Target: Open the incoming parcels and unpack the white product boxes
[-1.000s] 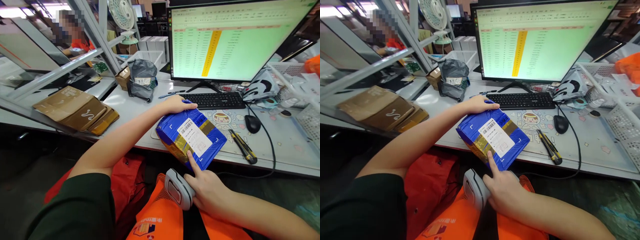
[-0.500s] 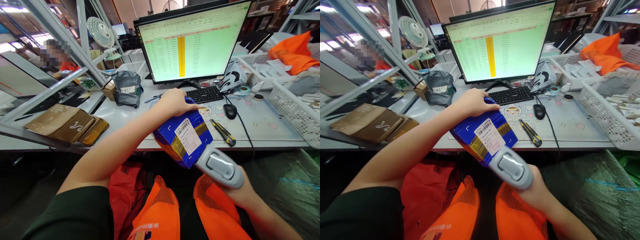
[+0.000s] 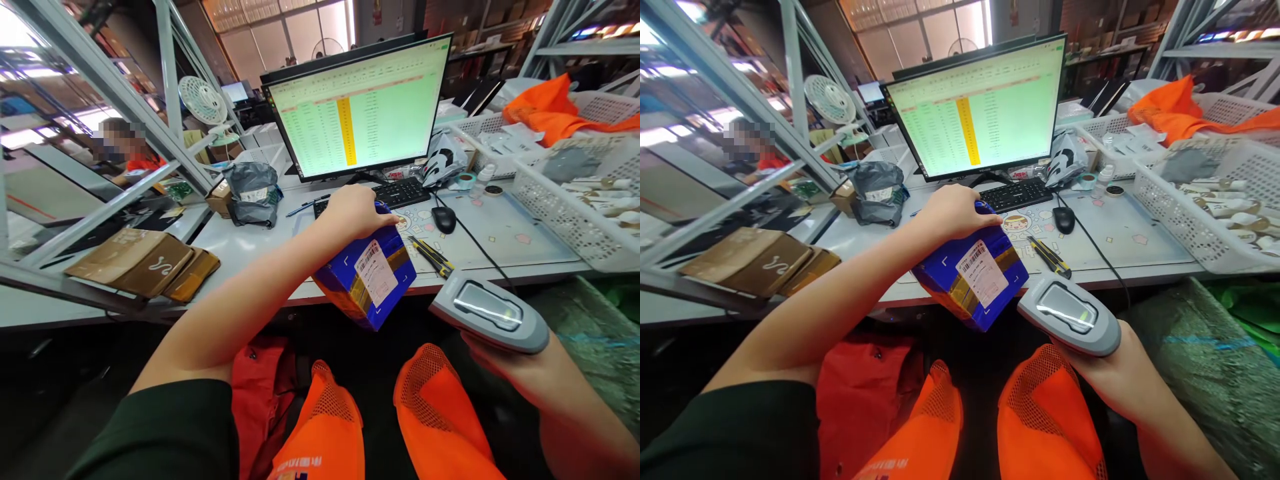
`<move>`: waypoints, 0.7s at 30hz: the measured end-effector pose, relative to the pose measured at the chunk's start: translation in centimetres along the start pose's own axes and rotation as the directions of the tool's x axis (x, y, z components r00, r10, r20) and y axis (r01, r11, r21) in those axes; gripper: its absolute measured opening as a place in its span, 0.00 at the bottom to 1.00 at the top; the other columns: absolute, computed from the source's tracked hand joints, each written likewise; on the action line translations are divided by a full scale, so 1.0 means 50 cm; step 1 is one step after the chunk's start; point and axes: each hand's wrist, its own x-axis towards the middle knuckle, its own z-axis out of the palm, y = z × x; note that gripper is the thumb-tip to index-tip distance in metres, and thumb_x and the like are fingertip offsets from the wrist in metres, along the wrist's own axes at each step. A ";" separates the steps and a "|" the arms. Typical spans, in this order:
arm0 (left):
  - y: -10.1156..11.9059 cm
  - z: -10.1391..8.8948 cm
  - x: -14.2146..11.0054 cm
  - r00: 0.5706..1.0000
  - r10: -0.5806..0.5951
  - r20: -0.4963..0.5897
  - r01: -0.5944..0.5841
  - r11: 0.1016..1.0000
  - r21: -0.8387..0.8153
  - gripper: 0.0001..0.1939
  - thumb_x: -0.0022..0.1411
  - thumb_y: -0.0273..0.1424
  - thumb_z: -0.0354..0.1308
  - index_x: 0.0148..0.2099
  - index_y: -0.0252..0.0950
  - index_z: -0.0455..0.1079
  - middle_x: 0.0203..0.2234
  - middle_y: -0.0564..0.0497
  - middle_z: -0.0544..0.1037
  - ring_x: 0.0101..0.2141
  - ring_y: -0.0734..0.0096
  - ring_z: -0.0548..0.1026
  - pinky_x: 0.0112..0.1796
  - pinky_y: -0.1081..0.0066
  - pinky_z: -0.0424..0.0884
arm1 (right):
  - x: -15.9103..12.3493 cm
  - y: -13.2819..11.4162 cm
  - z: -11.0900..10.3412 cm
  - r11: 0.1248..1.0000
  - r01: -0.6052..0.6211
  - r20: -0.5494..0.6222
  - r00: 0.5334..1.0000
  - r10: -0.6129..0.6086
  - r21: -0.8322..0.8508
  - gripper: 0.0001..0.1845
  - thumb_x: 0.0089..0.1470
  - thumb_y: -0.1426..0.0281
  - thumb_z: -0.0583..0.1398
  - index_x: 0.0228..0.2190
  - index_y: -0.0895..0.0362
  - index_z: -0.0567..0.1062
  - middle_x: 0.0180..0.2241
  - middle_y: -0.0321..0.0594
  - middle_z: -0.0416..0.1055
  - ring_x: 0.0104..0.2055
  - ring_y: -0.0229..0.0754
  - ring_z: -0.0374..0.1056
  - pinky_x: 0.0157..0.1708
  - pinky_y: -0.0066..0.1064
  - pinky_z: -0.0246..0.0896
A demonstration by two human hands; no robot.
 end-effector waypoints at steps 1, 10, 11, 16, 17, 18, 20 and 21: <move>0.000 0.002 0.000 1.000 0.009 -0.006 -0.009 1.000 -0.008 0.30 0.49 0.58 0.72 0.35 0.33 0.79 0.35 0.38 0.78 0.49 0.39 0.73 0.51 0.52 0.68 | -0.006 -0.002 -0.002 1.000 -0.001 0.001 1.000 0.001 0.001 0.30 0.53 0.59 0.72 0.57 0.47 0.78 0.56 0.43 0.76 0.57 0.60 0.73 0.59 0.44 0.71; -0.037 -0.010 0.004 1.000 -0.024 -0.019 0.023 0.999 -0.033 0.31 0.48 0.58 0.71 0.35 0.32 0.79 0.35 0.34 0.79 0.48 0.36 0.75 0.51 0.52 0.68 | -0.015 -0.001 -0.064 0.991 -0.117 -0.122 0.987 0.109 -0.058 0.29 0.51 0.55 0.72 0.54 0.49 0.80 0.44 0.46 0.81 0.45 0.57 0.79 0.36 0.36 0.78; -0.070 -0.016 0.006 0.998 -0.048 -0.028 0.047 0.998 -0.044 0.31 0.49 0.59 0.70 0.34 0.33 0.79 0.35 0.35 0.79 0.47 0.38 0.75 0.50 0.54 0.68 | 0.013 0.006 -0.082 0.979 -0.182 -0.118 0.978 0.171 -0.089 0.26 0.53 0.54 0.71 0.49 0.53 0.81 0.36 0.47 0.82 0.37 0.55 0.80 0.29 0.33 0.75; -0.301 -0.014 -0.031 0.908 -0.411 0.081 0.417 0.870 -0.263 0.30 0.48 0.61 0.67 0.22 0.38 0.72 0.22 0.44 0.75 0.37 0.51 0.77 0.42 0.64 0.69 | 0.240 0.070 -0.202 0.927 -0.376 -0.285 0.891 0.354 -0.022 0.22 0.58 0.58 0.68 0.46 0.62 0.77 0.27 0.45 0.77 0.25 0.44 0.74 0.26 0.32 0.67; -0.339 -0.004 -0.051 0.857 -0.500 0.125 0.511 0.792 -0.333 0.29 0.47 0.59 0.68 0.21 0.37 0.72 0.21 0.45 0.75 0.35 0.52 0.76 0.39 0.65 0.69 | 0.286 0.087 -0.226 0.903 -0.430 -0.295 0.864 0.408 -0.010 0.20 0.57 0.63 0.69 0.47 0.61 0.76 0.28 0.46 0.78 0.25 0.45 0.74 0.27 0.34 0.68; -0.370 0.010 -0.072 0.827 -0.543 0.143 0.554 0.747 -0.367 0.28 0.48 0.59 0.67 0.21 0.37 0.72 0.21 0.44 0.76 0.34 0.53 0.76 0.37 0.66 0.69 | 0.327 0.105 -0.248 0.883 -0.468 -0.293 0.850 0.438 -0.036 0.18 0.58 0.65 0.68 0.46 0.62 0.76 0.30 0.48 0.78 0.27 0.46 0.74 0.29 0.36 0.69; -0.411 0.042 -0.117 0.799 -0.578 0.165 0.587 0.692 -0.421 0.29 0.50 0.60 0.64 0.23 0.37 0.73 0.23 0.44 0.78 0.32 0.55 0.76 0.33 0.67 0.68 | 0.393 0.139 -0.287 0.868 -0.479 -0.322 0.849 0.420 -0.131 0.11 0.61 0.66 0.66 0.40 0.63 0.77 0.32 0.54 0.78 0.30 0.48 0.76 0.32 0.39 0.70; -0.422 0.058 -0.136 0.798 -0.578 0.169 0.585 0.678 -0.446 0.30 0.50 0.61 0.63 0.23 0.37 0.73 0.23 0.44 0.78 0.31 0.56 0.76 0.31 0.67 0.68 | 0.417 0.153 -0.303 0.864 -0.464 -0.359 0.853 0.378 -0.193 0.12 0.62 0.65 0.65 0.35 0.63 0.77 0.32 0.57 0.78 0.32 0.51 0.76 0.34 0.41 0.70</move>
